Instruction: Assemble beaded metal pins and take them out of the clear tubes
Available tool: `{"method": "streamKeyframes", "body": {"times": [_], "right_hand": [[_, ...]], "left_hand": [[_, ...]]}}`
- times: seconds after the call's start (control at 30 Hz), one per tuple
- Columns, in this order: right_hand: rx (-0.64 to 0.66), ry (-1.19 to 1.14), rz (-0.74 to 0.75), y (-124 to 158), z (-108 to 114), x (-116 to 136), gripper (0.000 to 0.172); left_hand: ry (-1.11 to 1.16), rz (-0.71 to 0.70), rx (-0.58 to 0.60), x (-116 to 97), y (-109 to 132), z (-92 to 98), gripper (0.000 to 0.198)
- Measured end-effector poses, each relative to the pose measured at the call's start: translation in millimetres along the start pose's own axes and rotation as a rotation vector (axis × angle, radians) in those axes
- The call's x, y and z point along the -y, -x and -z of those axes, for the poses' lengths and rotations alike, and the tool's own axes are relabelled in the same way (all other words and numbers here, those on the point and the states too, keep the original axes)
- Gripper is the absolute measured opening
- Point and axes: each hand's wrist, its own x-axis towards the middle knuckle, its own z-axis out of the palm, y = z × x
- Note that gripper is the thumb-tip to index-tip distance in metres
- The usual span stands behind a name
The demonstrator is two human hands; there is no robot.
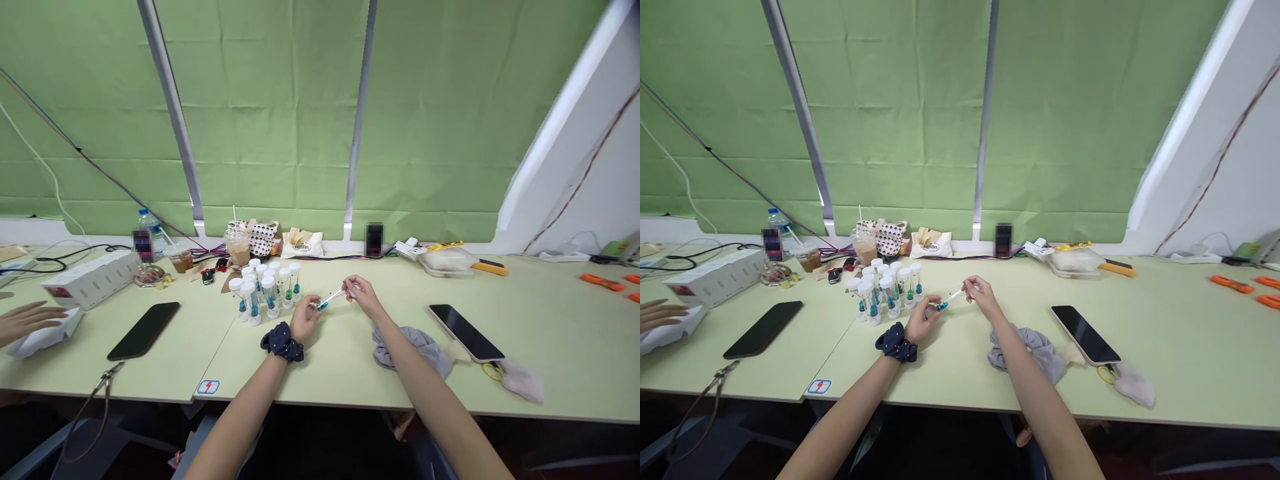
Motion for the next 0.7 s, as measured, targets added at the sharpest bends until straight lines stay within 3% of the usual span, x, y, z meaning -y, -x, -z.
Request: {"method": "streamKeyframes", "body": {"times": [0.23,0.4,0.53,0.7], "right_hand": [[0.038,-0.177,-0.053,1.5,5.9,9.2,0.028],[-0.018,-0.270,-0.131,-3.0,17.3,4.0,0.022],[-0.006,-0.323,-0.224,-3.8,19.0,-6.6,0.018],[-0.022,-0.331,-0.254,-3.3,13.6,-14.9,0.032]], "left_hand": [[0.129,0.021,0.048,1.0,-0.5,-1.8,0.035],[0.300,0.100,0.127,-7.7,0.3,-2.2,0.040],[0.225,0.113,0.108,-11.3,-0.2,-1.1,0.041],[0.166,0.131,0.132,-9.6,-1.7,-1.2,0.046]]}}
